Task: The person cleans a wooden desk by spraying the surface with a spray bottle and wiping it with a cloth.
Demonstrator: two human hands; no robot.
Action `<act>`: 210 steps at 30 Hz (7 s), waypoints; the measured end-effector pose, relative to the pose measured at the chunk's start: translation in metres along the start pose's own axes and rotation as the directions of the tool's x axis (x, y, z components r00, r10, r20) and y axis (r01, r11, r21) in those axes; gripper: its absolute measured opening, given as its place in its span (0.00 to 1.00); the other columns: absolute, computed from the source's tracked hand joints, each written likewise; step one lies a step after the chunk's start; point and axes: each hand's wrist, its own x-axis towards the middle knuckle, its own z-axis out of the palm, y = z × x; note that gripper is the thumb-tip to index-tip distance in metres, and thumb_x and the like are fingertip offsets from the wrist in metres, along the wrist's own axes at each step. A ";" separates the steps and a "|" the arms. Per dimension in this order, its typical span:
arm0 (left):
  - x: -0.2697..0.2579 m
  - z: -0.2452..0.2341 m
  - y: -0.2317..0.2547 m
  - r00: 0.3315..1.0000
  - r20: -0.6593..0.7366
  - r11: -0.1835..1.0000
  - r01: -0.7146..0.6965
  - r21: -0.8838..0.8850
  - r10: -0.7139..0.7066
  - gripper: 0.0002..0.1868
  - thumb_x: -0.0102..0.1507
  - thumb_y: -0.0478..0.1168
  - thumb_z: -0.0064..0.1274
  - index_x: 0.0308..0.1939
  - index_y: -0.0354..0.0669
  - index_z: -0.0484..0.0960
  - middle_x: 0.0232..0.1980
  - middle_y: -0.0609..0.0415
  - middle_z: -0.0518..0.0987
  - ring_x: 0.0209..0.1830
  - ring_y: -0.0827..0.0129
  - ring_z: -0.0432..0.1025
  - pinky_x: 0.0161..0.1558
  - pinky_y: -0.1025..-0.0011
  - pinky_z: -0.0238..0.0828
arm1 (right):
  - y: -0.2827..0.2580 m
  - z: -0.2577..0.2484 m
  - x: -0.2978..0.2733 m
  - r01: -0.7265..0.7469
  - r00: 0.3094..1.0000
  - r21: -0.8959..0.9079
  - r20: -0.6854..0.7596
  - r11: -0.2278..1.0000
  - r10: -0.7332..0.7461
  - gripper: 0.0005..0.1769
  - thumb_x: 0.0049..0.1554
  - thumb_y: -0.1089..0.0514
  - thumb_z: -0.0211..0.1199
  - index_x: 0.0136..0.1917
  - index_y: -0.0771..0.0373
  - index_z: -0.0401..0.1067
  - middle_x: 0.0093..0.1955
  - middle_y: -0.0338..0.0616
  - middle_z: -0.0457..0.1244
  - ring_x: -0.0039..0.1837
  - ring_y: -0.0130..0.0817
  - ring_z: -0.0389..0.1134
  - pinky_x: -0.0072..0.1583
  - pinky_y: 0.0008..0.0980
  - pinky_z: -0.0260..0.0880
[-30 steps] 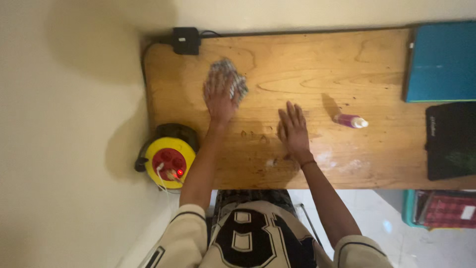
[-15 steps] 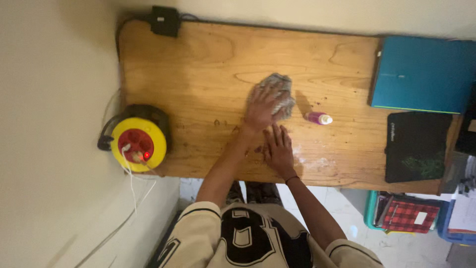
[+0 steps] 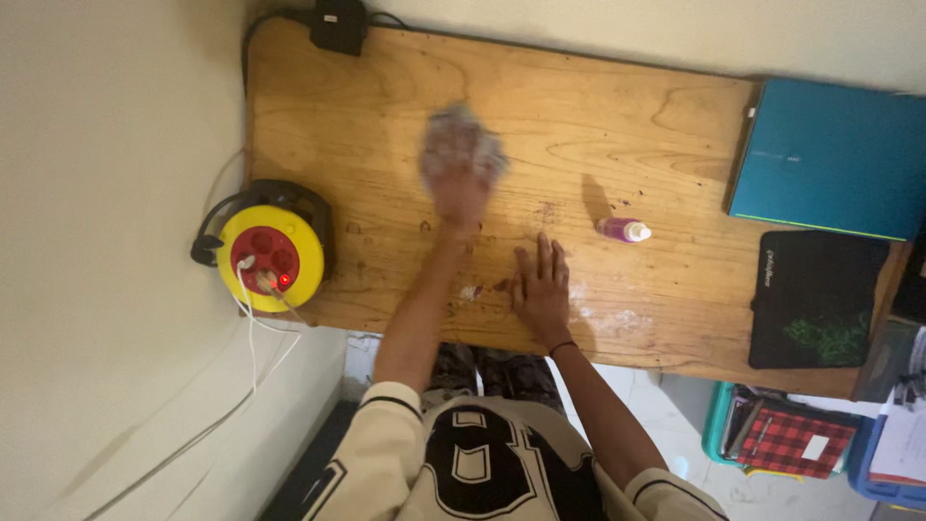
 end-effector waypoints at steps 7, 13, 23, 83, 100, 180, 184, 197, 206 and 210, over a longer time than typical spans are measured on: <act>-0.051 -0.021 0.038 0.942 0.114 0.904 -0.261 -0.339 0.315 0.31 0.66 0.58 0.51 0.73 0.63 0.69 0.81 0.59 0.55 0.83 0.57 0.45 0.79 0.43 0.33 | 0.000 0.002 -0.002 0.000 1.000 0.003 0.021 1.000 0.000 0.30 0.59 0.53 0.58 0.74 0.57 0.66 0.83 0.60 0.45 0.81 0.67 0.43 0.75 0.63 0.49; -0.078 -0.071 -0.088 0.989 -0.009 0.939 -0.140 -0.315 0.144 0.26 0.68 0.55 0.53 0.71 0.60 0.75 0.80 0.56 0.63 0.82 0.55 0.54 0.80 0.43 0.41 | -0.001 0.010 -0.005 0.019 0.999 -0.029 -0.039 0.999 -0.020 0.28 0.60 0.54 0.58 0.73 0.57 0.68 0.84 0.60 0.46 0.82 0.67 0.44 0.77 0.62 0.50; -0.113 -0.045 -0.023 0.964 0.154 0.964 -0.189 -0.185 0.219 0.34 0.70 0.63 0.40 0.78 0.60 0.64 0.84 0.53 0.50 0.85 0.52 0.41 0.79 0.42 0.29 | -0.004 0.008 -0.010 0.098 0.987 -0.043 -0.121 0.994 -0.102 0.25 0.63 0.56 0.55 0.72 0.61 0.68 0.83 0.63 0.49 0.82 0.67 0.46 0.80 0.61 0.48; 0.054 0.021 0.098 0.825 0.148 0.832 -0.511 -0.214 0.545 0.35 0.69 0.62 0.46 0.78 0.62 0.63 0.83 0.52 0.51 0.83 0.49 0.42 0.78 0.40 0.34 | 0.000 -0.002 -0.002 -0.103 0.994 0.019 -0.022 0.995 0.103 0.28 0.60 0.50 0.59 0.73 0.52 0.67 0.84 0.59 0.44 0.81 0.66 0.44 0.76 0.61 0.50; 0.088 -0.007 0.017 0.863 0.070 0.857 -0.482 -0.181 0.500 0.27 0.73 0.50 0.48 0.77 0.57 0.69 0.82 0.47 0.57 0.83 0.46 0.47 0.77 0.39 0.37 | 0.011 0.000 -0.003 -0.115 0.993 0.008 0.015 0.993 0.115 0.33 0.55 0.49 0.62 0.73 0.49 0.66 0.82 0.56 0.46 0.79 0.63 0.46 0.73 0.61 0.54; 0.075 0.014 0.182 0.677 -0.067 0.638 -0.719 -0.276 0.733 0.29 0.68 0.48 0.54 0.74 0.57 0.75 0.80 0.49 0.63 0.81 0.50 0.52 0.76 0.40 0.43 | 0.089 -0.028 -0.029 -0.704 0.687 -0.024 -0.280 0.710 0.671 0.36 0.67 0.46 0.48 0.84 0.60 0.50 0.87 0.56 0.37 0.85 0.62 0.35 0.79 0.62 0.42; 0.080 0.035 0.231 0.673 -0.072 0.628 -0.719 -0.298 0.736 0.28 0.69 0.49 0.54 0.74 0.55 0.74 0.79 0.46 0.62 0.80 0.45 0.51 0.74 0.38 0.42 | 0.096 -0.026 -0.029 -0.691 0.692 -0.013 -0.302 0.723 0.656 0.36 0.68 0.46 0.49 0.84 0.60 0.51 0.87 0.56 0.39 0.85 0.62 0.38 0.79 0.61 0.42; -0.022 -0.045 0.119 0.845 0.045 0.822 -0.504 -0.265 0.533 0.29 0.68 0.48 0.50 0.74 0.54 0.71 0.81 0.47 0.60 0.80 0.45 0.53 0.77 0.45 0.43 | 0.092 -0.041 -0.028 -0.681 0.685 0.027 -0.329 0.732 0.650 0.35 0.64 0.48 0.52 0.80 0.61 0.57 0.85 0.61 0.43 0.83 0.67 0.40 0.76 0.65 0.45; 0.090 0.016 0.169 0.750 0.149 0.760 -0.608 -0.232 0.645 0.31 0.68 0.51 0.51 0.76 0.58 0.68 0.82 0.47 0.56 0.82 0.46 0.47 0.73 0.36 0.41 | 0.094 -0.031 -0.031 -0.659 0.683 0.083 -0.349 0.747 0.642 0.33 0.67 0.46 0.48 0.81 0.61 0.56 0.86 0.57 0.40 0.84 0.65 0.38 0.78 0.64 0.44; 0.077 0.014 0.161 0.733 0.101 0.730 -0.637 -0.245 0.673 0.31 0.68 0.51 0.51 0.76 0.58 0.68 0.82 0.45 0.55 0.81 0.45 0.47 0.75 0.38 0.41 | 0.091 -0.031 -0.034 -0.664 0.701 0.038 -0.317 0.747 0.639 0.34 0.67 0.47 0.48 0.82 0.62 0.56 0.86 0.58 0.40 0.84 0.65 0.37 0.77 0.65 0.43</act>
